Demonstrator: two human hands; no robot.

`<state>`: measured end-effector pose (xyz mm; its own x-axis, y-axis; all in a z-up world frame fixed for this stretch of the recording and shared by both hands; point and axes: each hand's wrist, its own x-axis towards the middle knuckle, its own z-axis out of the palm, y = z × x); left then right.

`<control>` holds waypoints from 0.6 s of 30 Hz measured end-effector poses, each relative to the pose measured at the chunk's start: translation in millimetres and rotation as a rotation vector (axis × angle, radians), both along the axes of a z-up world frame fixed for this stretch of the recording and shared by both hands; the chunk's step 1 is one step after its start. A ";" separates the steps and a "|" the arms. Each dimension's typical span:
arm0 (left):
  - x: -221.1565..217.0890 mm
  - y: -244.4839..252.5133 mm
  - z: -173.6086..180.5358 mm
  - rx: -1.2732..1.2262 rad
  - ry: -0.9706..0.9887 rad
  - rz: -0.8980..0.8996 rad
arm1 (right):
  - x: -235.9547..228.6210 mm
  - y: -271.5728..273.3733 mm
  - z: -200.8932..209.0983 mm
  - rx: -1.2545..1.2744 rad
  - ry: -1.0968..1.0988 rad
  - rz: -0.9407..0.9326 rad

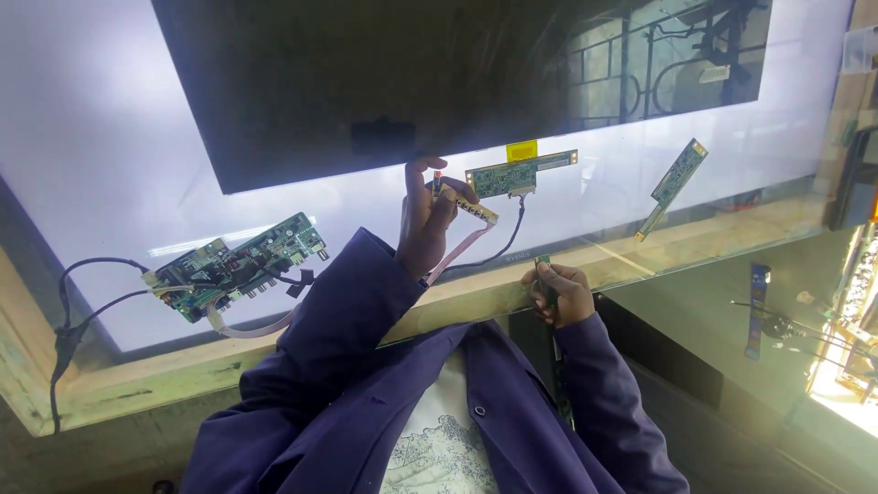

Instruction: The person manipulates circuit boards and ribbon cables attached to a large flat-panel display. The person uses their hands to press connectors into place and secure adhesive strips on the electronics.

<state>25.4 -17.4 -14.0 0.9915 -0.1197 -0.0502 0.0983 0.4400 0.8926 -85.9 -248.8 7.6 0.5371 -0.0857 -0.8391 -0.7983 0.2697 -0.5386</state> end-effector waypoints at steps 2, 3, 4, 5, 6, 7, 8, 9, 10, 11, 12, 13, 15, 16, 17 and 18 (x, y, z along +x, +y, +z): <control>0.3 -0.4 -0.9 0.005 -0.003 0.005 | 4.5 1.3 1.5 -0.016 -0.002 -0.001; -0.3 -0.5 -3.3 0.015 0.000 -0.002 | 4.5 2.1 1.5 -0.021 0.000 -0.003; -0.8 -0.8 -5.7 0.026 0.004 -0.009 | 4.5 2.6 1.5 -0.027 0.001 -0.005; -0.5 -0.5 -4.3 0.025 0.002 -0.011 | 4.0 1.6 0.4 -0.027 0.000 -0.007; -0.2 -0.2 -2.9 0.010 0.013 -0.013 | 3.6 0.6 -0.7 -0.020 0.004 -0.011; 0.1 0.4 -1.4 -0.004 0.024 -0.015 | 3.2 0.0 -1.8 -0.012 0.007 -0.014; 0.5 0.6 -1.3 -0.004 0.022 -0.018 | 3.8 0.9 -0.7 -0.013 0.005 -0.016; 1.5 0.2 -1.2 -0.001 0.022 -0.010 | 4.9 1.3 0.5 -0.014 -0.002 -0.003; 2.4 -0.4 -0.9 0.001 0.021 -0.002 | 5.7 1.5 2.0 -0.015 -0.009 0.009; 3.2 0.0 0.9 -0.002 0.017 -0.010 | 5.9 1.4 1.0 -0.018 -0.013 0.002; 3.8 0.1 2.9 -0.016 0.025 -0.001 | 5.9 1.2 0.3 -0.006 -0.009 -0.003; 5.1 -0.5 4.8 -0.032 0.032 0.006 | 6.4 0.3 -0.3 0.005 -0.006 -0.009; 4.0 -1.0 2.2 -0.031 0.023 -0.005 | 5.4 0.0 -1.8 0.005 -0.019 -0.016; 4.1 -0.1 0.8 -0.024 0.020 -0.007 | 5.3 1.1 -3.1 0.010 -0.026 -0.015; 4.7 -0.8 1.8 -0.024 0.015 -0.006 | 4.5 0.0 -2.9 0.010 -0.032 -0.014; 5.1 -0.8 2.6 -0.024 0.031 -0.009 | 3.6 -0.3 -3.1 0.012 -0.035 -0.020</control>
